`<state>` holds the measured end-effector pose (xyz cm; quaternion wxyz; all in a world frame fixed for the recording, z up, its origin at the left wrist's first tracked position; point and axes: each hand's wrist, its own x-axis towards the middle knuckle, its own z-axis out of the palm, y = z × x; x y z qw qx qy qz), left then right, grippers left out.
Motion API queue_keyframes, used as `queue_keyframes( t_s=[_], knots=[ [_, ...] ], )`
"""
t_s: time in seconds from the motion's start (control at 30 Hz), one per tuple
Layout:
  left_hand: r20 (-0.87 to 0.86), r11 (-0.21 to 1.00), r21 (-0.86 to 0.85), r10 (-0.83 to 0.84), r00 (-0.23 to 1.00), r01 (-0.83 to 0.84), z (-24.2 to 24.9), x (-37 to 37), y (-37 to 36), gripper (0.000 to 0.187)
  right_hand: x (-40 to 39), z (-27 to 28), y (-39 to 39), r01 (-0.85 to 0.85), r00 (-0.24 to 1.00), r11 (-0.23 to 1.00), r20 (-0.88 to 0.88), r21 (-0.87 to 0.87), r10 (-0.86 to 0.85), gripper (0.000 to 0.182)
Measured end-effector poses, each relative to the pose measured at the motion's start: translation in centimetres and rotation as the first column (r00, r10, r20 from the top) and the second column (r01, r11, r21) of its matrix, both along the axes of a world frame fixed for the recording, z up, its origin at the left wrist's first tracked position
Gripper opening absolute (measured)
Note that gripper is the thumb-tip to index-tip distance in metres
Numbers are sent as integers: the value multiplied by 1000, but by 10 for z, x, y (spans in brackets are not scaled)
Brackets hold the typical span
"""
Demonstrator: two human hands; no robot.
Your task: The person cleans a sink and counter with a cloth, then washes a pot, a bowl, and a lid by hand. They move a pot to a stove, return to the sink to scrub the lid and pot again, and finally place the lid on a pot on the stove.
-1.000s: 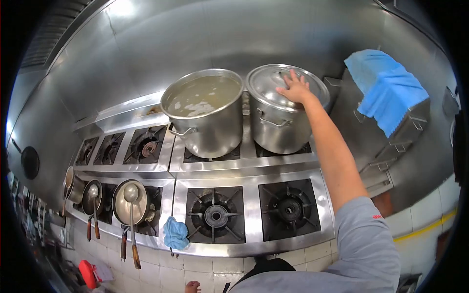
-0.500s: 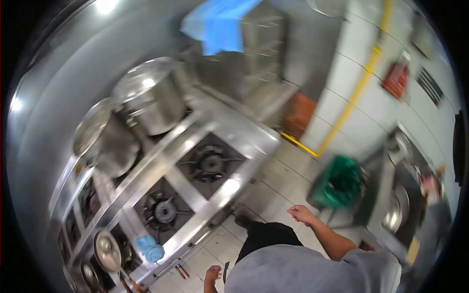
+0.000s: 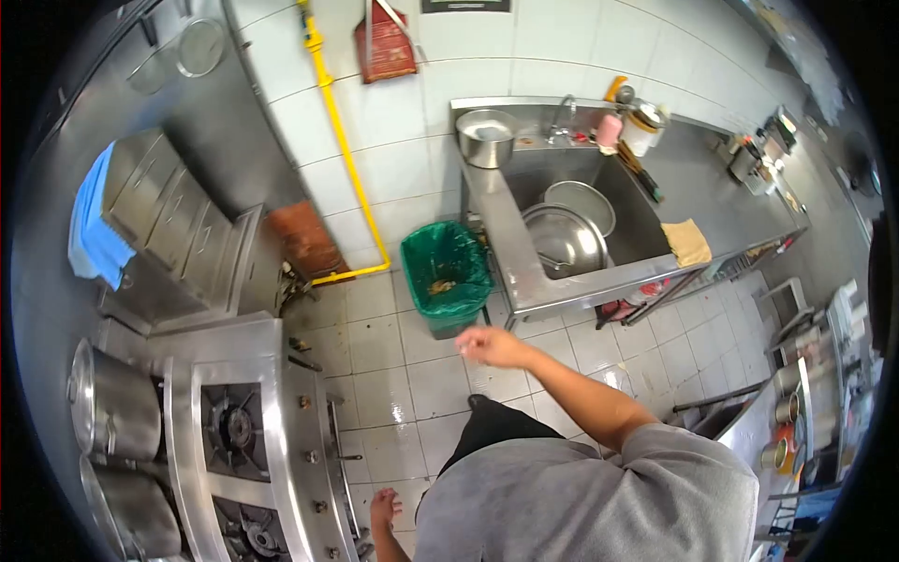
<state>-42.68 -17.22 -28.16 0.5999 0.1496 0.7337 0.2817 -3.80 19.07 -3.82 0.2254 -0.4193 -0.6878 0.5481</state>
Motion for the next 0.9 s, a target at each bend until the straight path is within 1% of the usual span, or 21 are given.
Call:
queue_keyframes(
  t_s=[0.03,0.07,0.1,0.13,0.17,0.2,0.23,0.27,0.33,0.43,0.47,0.53,0.6,0.63,0.67,0.73,0.77,0.8,0.83,0.87,0.9],
  knots=[
    [25,991,101,82,996,-84,11,8,19,27,25,3,15,103,990,994,-96,24,-100,30],
    [27,992,107,65,998,-67,26,19,39,27,55,-7,40,229,971,947,-118,226,-207,35],
    [69,976,177,120,990,-130,43,30,60,28,86,2,63,359,931,901,-166,246,-326,40],
    [114,952,240,170,979,-193,59,41,80,30,122,1,92,470,883,838,-121,277,-454,43],
    [148,936,297,148,978,-186,73,53,100,28,163,-3,120,568,814,762,-78,310,-575,47],
    [148,940,293,133,980,-172,88,69,123,28,202,-1,142,615,707,664,75,426,-703,56],
    [177,912,374,108,978,-169,105,89,149,27,248,-19,168,660,636,600,88,452,-766,62],
    [204,874,454,86,975,-172,124,110,178,27,284,-30,183,609,512,494,167,621,-842,61],
    [296,799,586,-51,954,-139,168,162,240,27,332,-39,204,592,354,528,392,609,-849,65],
    [263,690,724,-271,926,-3,237,267,341,28,370,-80,249,553,388,570,418,608,-821,64],
    [234,660,749,-346,909,58,251,302,374,28,371,-89,264,610,451,597,390,522,-802,58],
    [152,642,746,-422,894,176,263,371,436,30,371,-93,286,578,600,718,393,388,-696,53],
    [86,626,733,-474,877,266,258,434,495,35,370,-90,300,492,648,823,512,285,-564,51],
    [86,641,720,-464,882,267,248,459,519,35,371,-96,305,481,666,833,504,273,-550,49],
    [71,674,696,-406,911,246,236,481,543,39,372,-116,313,441,712,846,458,298,-532,46],
    [54,708,674,-333,941,212,205,510,580,43,368,-123,314,465,729,824,387,325,-564,46],
    [-22,778,602,-212,977,183,187,518,591,47,376,-114,318,454,738,832,389,317,-551,46],
    [-110,839,525,-98,989,142,167,524,599,52,384,-98,315,474,765,850,370,232,-527,48],
    [-143,848,507,-91,986,152,155,526,604,65,392,-93,318,489,789,860,347,145,-507,49],
    [-143,854,499,-85,986,146,144,528,606,65,409,-102,323,559,789,823,239,105,-566,47],
    [-176,890,438,-52,983,125,148,534,607,69,435,-116,328,620,772,782,132,57,-622,45]
  ],
)
